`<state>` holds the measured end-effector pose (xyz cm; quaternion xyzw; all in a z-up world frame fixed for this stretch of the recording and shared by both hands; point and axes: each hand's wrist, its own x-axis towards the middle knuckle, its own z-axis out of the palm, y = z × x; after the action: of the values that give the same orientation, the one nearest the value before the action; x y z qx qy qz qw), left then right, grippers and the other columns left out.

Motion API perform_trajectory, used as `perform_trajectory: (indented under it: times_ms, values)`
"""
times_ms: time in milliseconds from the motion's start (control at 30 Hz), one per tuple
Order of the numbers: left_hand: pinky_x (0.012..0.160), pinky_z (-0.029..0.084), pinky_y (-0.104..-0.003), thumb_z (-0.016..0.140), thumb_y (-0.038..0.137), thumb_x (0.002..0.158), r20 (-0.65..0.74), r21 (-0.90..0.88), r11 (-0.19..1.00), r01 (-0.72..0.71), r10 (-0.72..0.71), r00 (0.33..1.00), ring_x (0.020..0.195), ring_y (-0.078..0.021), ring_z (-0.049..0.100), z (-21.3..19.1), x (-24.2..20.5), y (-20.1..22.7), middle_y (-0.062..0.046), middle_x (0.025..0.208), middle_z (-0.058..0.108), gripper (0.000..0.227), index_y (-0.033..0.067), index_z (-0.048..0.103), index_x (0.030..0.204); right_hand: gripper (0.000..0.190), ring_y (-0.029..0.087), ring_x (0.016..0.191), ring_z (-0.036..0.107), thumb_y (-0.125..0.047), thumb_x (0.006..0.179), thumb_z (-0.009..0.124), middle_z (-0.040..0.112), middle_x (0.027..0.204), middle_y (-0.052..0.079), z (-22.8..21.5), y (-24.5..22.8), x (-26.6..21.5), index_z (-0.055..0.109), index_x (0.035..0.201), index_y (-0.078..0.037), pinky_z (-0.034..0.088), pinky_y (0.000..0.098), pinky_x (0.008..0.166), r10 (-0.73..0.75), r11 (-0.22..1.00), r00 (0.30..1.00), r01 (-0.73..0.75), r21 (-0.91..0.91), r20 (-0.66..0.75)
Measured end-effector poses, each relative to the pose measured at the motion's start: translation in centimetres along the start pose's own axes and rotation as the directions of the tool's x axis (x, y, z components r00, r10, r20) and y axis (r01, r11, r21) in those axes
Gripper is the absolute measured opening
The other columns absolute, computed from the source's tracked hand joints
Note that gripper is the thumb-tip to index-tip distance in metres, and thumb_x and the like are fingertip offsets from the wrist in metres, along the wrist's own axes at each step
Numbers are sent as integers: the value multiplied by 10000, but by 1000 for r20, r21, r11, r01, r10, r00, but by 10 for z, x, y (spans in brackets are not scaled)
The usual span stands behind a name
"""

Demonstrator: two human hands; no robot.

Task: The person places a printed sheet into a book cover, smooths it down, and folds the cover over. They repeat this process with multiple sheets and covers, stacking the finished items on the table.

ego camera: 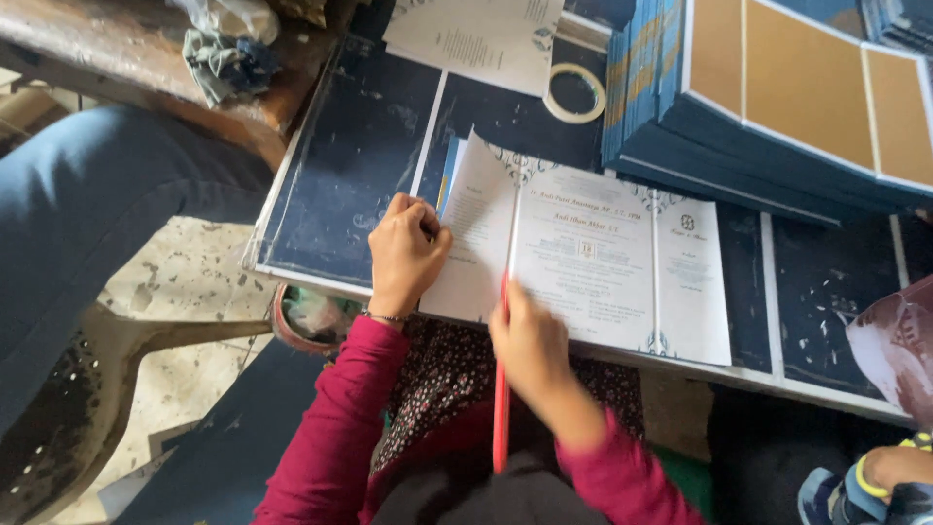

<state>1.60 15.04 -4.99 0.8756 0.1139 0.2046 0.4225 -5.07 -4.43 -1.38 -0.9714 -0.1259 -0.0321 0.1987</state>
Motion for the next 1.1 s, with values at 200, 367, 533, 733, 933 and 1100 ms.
perform_trajectory:
  times_ms: [200, 367, 533, 733, 933, 1100]
  values:
    - [765, 569, -493, 713, 262, 751, -9, 30, 1000, 0, 1, 1000, 862, -378, 719, -8, -3, 9, -44, 961, 672, 153, 137, 631, 718, 432, 412, 583, 743, -225, 931, 600, 695, 581, 217, 15, 11, -35, 657, 1323, -52, 587, 531, 556, -148, 984, 983, 134, -121, -113]
    - [755, 571, -499, 717, 258, 740, -26, 78, 996, -34, 36, 999, 836, -361, 723, -1, -5, 3, -35, 926, 664, 150, 150, 618, 706, 443, 415, 545, 732, -188, 933, 610, 689, 573, 236, 17, 9, -50, 647, 1333, -3, 571, 529, 526, -164, 982, 973, 145, -123, -163]
    - [670, 504, -416, 709, 146, 767, 3, -7, 994, -107, 107, 994, 760, -215, 650, -1, -3, 2, -27, 937, 668, 102, 120, 626, 712, 449, 339, 481, 647, -126, 932, 670, 704, 680, 121, 29, 18, -50, 613, 1351, 25, 504, 485, 443, -270, 957, 932, 232, -175, -243]
    - [764, 572, -445, 738, 332, 715, -8, 70, 998, -7, 7, 1000, 860, -327, 724, -4, -1, -2, 26, 950, 675, 174, 192, 637, 697, 398, 470, 794, 757, -103, 923, 607, 738, 889, 260, 45, 42, 106, 631, 1298, 30, 586, 621, 615, -155, 988, 973, 149, -44, -173]
    - [751, 553, -541, 744, 275, 756, 54, 65, 997, -42, 39, 998, 873, -423, 706, -11, 2, 5, -63, 1034, 705, 155, 135, 678, 772, 437, 424, 838, 781, -143, 935, 522, 757, 846, 170, 35, 78, 171, 533, 1372, -122, 604, 600, 750, -85, 979, 993, 68, -191, -84]
    - [760, 575, -428, 760, 293, 755, 40, 67, 997, 31, -34, 999, 793, -269, 750, -4, 5, -2, 54, 1013, 710, 151, 163, 686, 736, 281, 385, 803, 777, -175, 1052, 546, 763, 857, 178, -35, 218, 117, 688, 1278, -89, 618, 528, 721, 113, 923, 967, -187, -336, -230]
